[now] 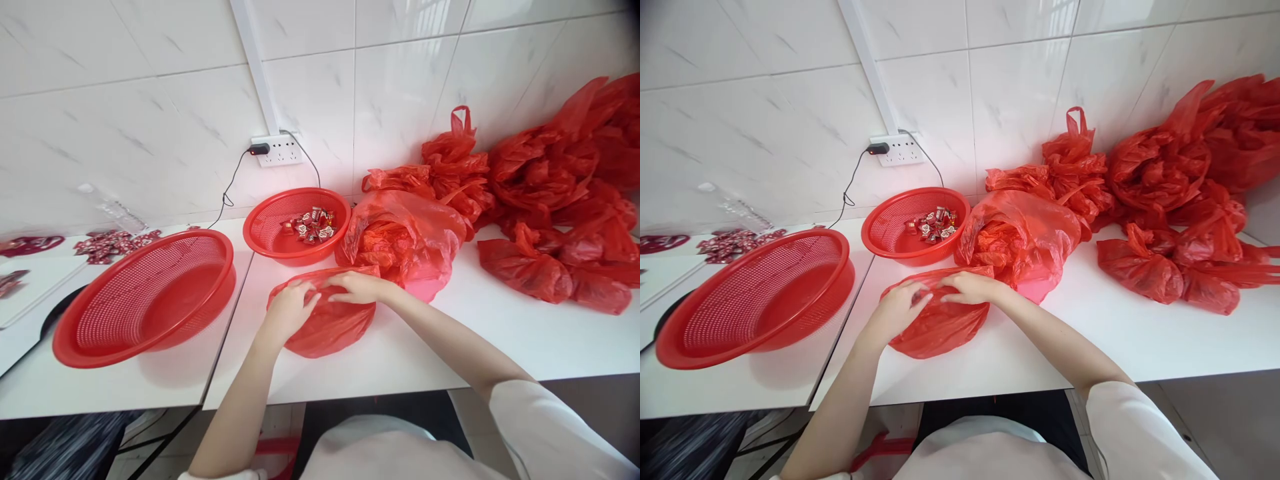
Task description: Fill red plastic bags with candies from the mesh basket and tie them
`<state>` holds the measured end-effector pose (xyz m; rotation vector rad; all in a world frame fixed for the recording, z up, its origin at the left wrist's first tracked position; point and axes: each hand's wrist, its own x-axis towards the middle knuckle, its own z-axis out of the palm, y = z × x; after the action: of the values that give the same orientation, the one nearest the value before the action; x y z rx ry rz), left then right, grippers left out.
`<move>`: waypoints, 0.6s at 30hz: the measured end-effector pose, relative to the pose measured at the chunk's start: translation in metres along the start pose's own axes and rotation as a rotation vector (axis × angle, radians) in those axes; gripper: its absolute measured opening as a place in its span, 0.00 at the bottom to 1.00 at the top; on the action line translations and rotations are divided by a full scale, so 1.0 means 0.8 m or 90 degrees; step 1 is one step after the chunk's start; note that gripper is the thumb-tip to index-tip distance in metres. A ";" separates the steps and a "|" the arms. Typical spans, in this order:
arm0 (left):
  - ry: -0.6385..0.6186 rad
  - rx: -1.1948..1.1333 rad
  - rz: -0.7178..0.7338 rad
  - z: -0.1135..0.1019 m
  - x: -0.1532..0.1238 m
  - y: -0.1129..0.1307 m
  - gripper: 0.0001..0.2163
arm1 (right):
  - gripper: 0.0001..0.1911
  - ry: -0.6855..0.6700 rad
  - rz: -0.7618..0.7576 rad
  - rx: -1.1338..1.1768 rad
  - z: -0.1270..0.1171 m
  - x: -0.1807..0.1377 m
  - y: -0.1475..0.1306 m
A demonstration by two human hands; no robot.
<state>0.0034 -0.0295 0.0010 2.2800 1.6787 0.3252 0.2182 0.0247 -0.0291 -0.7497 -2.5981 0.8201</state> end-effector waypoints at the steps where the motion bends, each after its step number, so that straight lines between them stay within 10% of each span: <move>1: 0.041 -0.016 0.010 0.002 0.003 0.004 0.16 | 0.17 0.009 -0.024 0.007 0.003 0.004 -0.006; 9: 0.007 -0.023 -0.161 0.028 0.008 -0.047 0.22 | 0.14 0.345 -0.025 0.043 0.001 -0.022 -0.012; 15: -0.067 0.027 -0.131 0.034 -0.010 -0.065 0.34 | 0.06 0.151 0.212 -0.290 -0.027 -0.070 0.036; 18: -0.088 0.022 -0.067 0.052 -0.004 -0.044 0.35 | 0.06 0.187 0.323 -0.394 -0.031 -0.072 0.033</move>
<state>-0.0143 -0.0268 -0.0504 2.1739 1.7374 0.1146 0.2861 0.0215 -0.0336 -1.6043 -2.4084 -0.0308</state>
